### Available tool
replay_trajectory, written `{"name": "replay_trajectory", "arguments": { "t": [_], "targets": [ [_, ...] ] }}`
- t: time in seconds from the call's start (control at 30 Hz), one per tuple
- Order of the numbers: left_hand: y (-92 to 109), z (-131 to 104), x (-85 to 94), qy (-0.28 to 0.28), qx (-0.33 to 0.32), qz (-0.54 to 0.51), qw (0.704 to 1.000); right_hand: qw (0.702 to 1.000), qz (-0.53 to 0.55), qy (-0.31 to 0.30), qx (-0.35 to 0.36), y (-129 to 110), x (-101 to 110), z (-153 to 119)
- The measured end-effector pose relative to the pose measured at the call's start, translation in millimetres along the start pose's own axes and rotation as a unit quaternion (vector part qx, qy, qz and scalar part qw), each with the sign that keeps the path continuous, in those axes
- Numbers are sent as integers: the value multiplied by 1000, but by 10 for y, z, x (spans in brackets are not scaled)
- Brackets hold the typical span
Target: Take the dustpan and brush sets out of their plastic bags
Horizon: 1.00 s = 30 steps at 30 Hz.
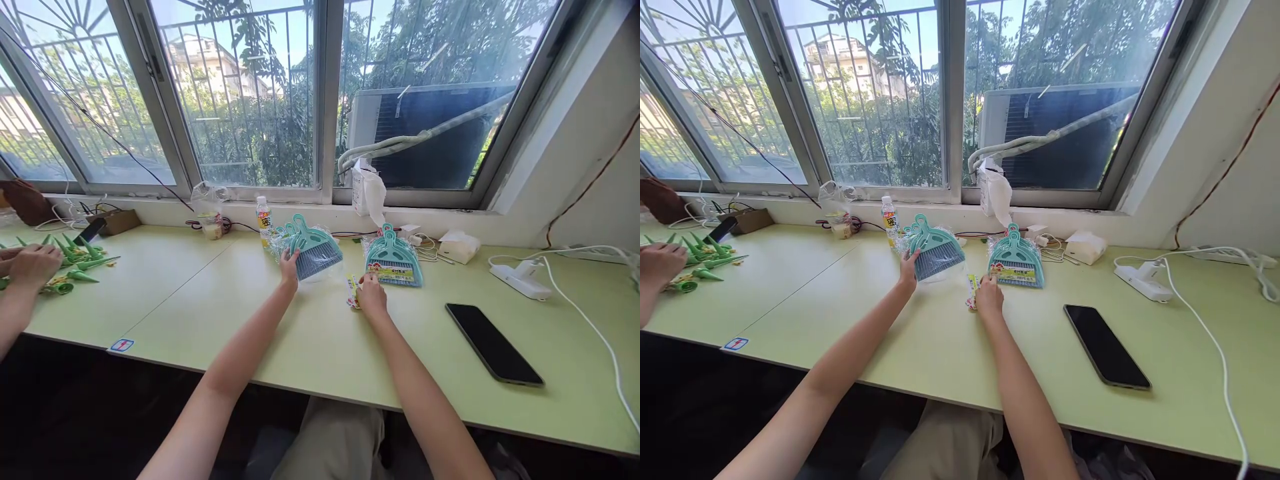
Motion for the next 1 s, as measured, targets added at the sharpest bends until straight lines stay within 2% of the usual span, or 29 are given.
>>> {"name": "replay_trajectory", "arguments": {
  "t": [0.07, 0.13, 0.2, 0.27, 0.33, 0.43, 0.53, 0.63, 0.7, 0.87, 1.0],
  "targets": [
    [33, -59, -27, 14, 5, 9, 1000, 1000, -9, -1, 11, -50, 29, -10],
    [101, -135, -61, 24, -21, 39, 999, 999, 16, 3, 35, -125, 67, -10],
    [183, -231, -112, 24, -69, 85, 994, 994, 93, 0, 57, -217, 79, -11],
    [247, -348, -186, 10, -109, 119, 987, 975, 215, -37, 51, -302, 27, -21],
    [286, -476, -271, -9, -131, 122, 984, 933, 346, -96, 6, -366, -78, -45],
    [348, -668, -383, -25, -157, 101, 982, 849, 496, -161, -84, -417, -223, -90],
    [415, -824, -489, -55, -186, 90, 977, 785, 580, -164, -143, -401, -268, -90],
    [445, -912, -523, -61, -195, 80, 976, 750, 624, -123, -182, -328, -246, -53],
    [443, -941, -506, -49, -197, 71, 977, 741, 634, -106, -194, -282, -223, -31],
    [403, -945, -435, -16, -205, 88, 975, 753, 627, -66, -189, -177, -137, 10],
    [365, -840, -399, 13, -215, 104, 971, 723, 670, -58, -160, -191, -98, 44]
  ]
}}
Point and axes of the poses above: each hand's wrist, its own z-axis towards the middle knuckle, its own x-axis out of the back of the hand, y = z × x, the point moved 5 cm from there along z, towards the middle knuckle, and after that the axes turned 9 degrees about z, right-handed, at the moved point
